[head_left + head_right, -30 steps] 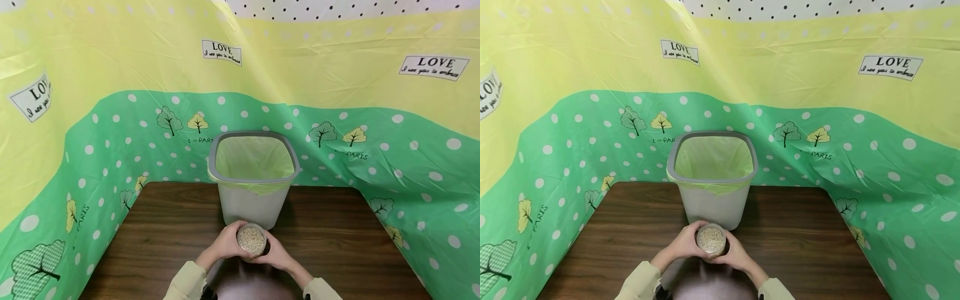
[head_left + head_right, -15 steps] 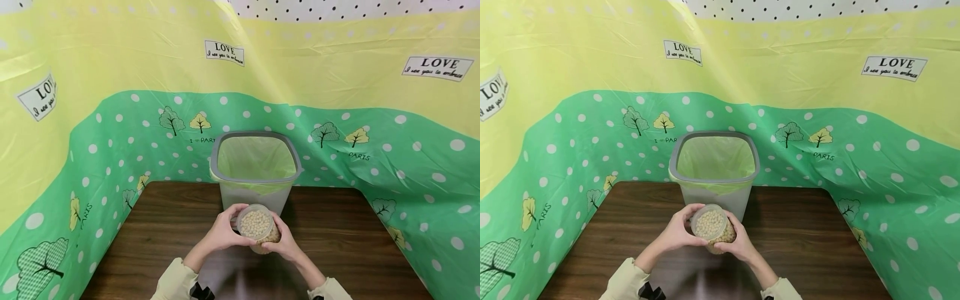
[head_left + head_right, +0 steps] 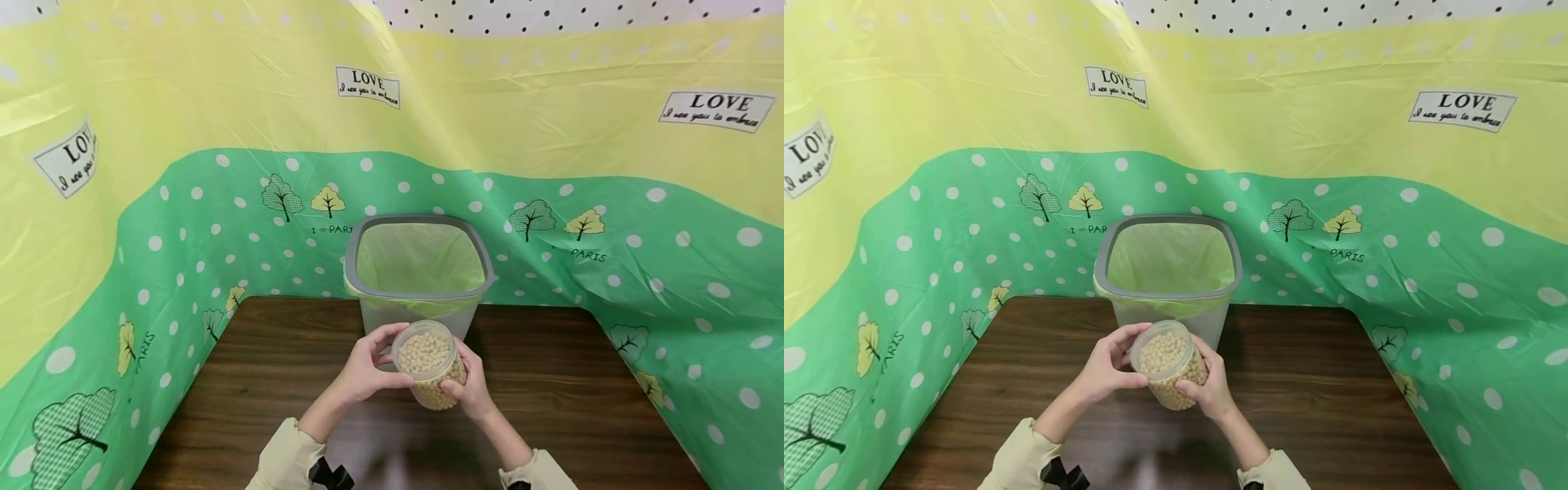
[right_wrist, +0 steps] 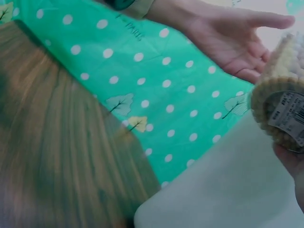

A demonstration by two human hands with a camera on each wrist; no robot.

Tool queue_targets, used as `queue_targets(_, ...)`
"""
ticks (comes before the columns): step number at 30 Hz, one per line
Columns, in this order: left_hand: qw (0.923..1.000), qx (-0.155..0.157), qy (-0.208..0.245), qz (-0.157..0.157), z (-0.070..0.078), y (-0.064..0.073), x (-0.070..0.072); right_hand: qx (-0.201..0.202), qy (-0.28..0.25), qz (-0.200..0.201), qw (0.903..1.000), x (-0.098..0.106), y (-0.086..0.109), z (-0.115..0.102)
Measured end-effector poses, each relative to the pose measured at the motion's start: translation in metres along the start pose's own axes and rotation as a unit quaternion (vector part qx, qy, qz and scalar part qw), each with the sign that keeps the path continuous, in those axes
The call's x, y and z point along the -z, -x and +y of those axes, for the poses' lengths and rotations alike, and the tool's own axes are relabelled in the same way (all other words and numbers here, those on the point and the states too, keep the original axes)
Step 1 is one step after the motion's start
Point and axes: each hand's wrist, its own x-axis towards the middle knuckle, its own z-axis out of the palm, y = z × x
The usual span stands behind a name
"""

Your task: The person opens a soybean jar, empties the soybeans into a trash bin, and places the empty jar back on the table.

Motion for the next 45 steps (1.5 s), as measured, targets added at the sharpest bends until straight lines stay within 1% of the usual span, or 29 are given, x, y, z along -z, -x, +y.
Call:
queue_targets(2, 0.9997, -0.013, 0.011, -0.015, 0.0, -0.002, 0.0, -0.008, -0.016, -0.02, 0.9996, 0.003, -0.002, -0.004)
queue_targets(5, 0.9982, -0.031, 0.016, -0.048, 0.0, -0.004, 0.0, -0.02, -0.04, -0.06, 0.9972, 0.007, -0.004, -0.008)
queue_targets(8, 0.996, -0.034, 0.016, -0.081, 0.002, -0.005, -0.002, -0.026, -0.057, -0.093, 0.9937, 0.01, -0.003, -0.009)
queue_targets(11, 0.995, -0.027, 0.022, -0.094, 0.003, -0.006, -0.004, -0.027, -0.06, -0.104, 0.9924, 0.012, -0.002, -0.009)
queue_targets(18, 0.9954, -0.043, 0.037, -0.078, 0.001, -0.004, -0.009, -0.011, -0.04, -0.092, 0.9949, 0.011, 0.002, -0.007)
queue_targets(25, 0.9962, -0.047, 0.037, -0.063, -0.001, -0.001, -0.01, 0.016, -0.031, -0.081, 0.9961, 0.008, 0.003, -0.006)
queue_targets(30, 0.996, -0.056, 0.038, -0.06, -0.004, 0.002, -0.01, 0.022, -0.017, -0.071, 0.9971, 0.006, 0.005, -0.004)
queue_targets(38, 0.9973, -0.044, 0.034, -0.047, -0.01, 0.005, -0.01, 0.031, 0.014, -0.056, 0.9979, 0.006, 0.009, -0.003)
queue_targets(41, 0.9981, -0.045, 0.026, -0.033, -0.01, 0.005, -0.012, 0.032, 0.026, -0.044, 0.9982, 0.006, 0.009, -0.003)
queue_targets(45, 0.9995, -0.032, -0.004, 0.001, -0.009, 0.006, -0.014, 0.029, 0.048, -0.034, 0.9979, 0.007, 0.009, -0.001)
